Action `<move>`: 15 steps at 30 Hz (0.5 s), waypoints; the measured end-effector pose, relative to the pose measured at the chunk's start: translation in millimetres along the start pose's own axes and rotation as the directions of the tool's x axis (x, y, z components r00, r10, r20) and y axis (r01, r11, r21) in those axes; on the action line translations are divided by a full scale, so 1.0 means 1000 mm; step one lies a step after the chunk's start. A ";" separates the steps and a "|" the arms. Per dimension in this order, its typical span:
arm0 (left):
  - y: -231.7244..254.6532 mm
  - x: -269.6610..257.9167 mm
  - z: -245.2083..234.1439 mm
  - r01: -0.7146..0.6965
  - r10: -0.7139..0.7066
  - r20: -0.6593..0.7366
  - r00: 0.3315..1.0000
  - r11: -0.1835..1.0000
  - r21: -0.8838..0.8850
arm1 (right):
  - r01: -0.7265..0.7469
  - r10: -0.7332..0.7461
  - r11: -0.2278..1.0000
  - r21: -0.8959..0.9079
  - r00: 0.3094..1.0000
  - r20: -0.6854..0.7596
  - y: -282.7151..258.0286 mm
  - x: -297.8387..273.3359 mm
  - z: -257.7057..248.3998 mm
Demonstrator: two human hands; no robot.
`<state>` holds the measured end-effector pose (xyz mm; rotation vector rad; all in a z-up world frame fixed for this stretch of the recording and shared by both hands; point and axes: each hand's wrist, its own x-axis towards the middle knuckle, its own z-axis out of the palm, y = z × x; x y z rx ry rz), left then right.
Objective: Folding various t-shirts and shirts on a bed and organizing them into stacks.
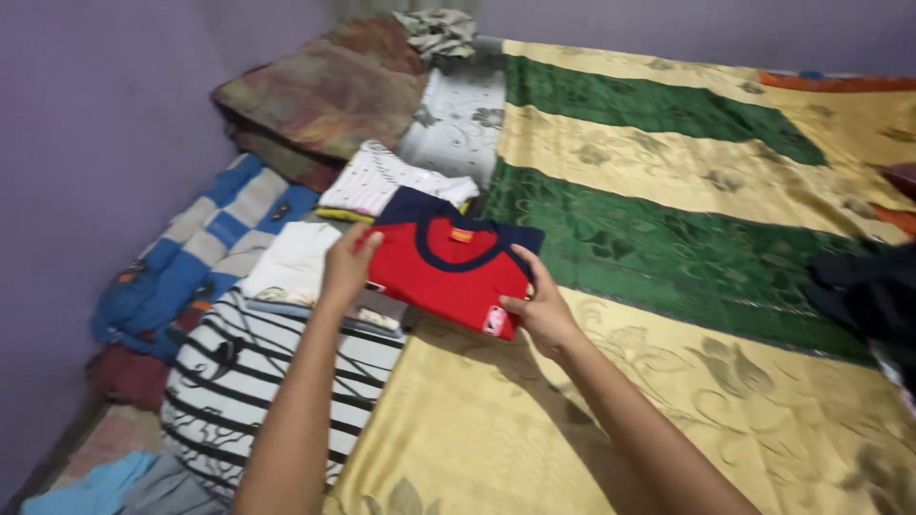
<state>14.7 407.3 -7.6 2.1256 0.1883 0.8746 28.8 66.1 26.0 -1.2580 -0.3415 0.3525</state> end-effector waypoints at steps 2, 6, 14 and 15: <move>-0.021 0.013 -0.033 -0.009 0.009 -0.024 1.000 1.000 0.024 | 0.006 -0.008 1.000 0.028 0.999 0.054 0.007 0.019 0.032; -0.060 0.029 -0.088 0.045 -0.039 -0.055 0.998 0.992 0.117 | -0.045 0.037 0.994 0.097 0.996 0.083 0.016 0.048 0.092; -0.098 0.015 -0.130 0.211 -0.204 -0.076 0.976 0.971 0.108 | -0.069 0.053 0.991 0.113 0.989 0.136 0.083 0.094 0.133; -0.106 0.010 -0.131 0.202 -0.193 -0.073 0.978 0.968 0.151 | -0.075 0.057 0.984 0.162 0.992 0.115 0.095 0.095 0.134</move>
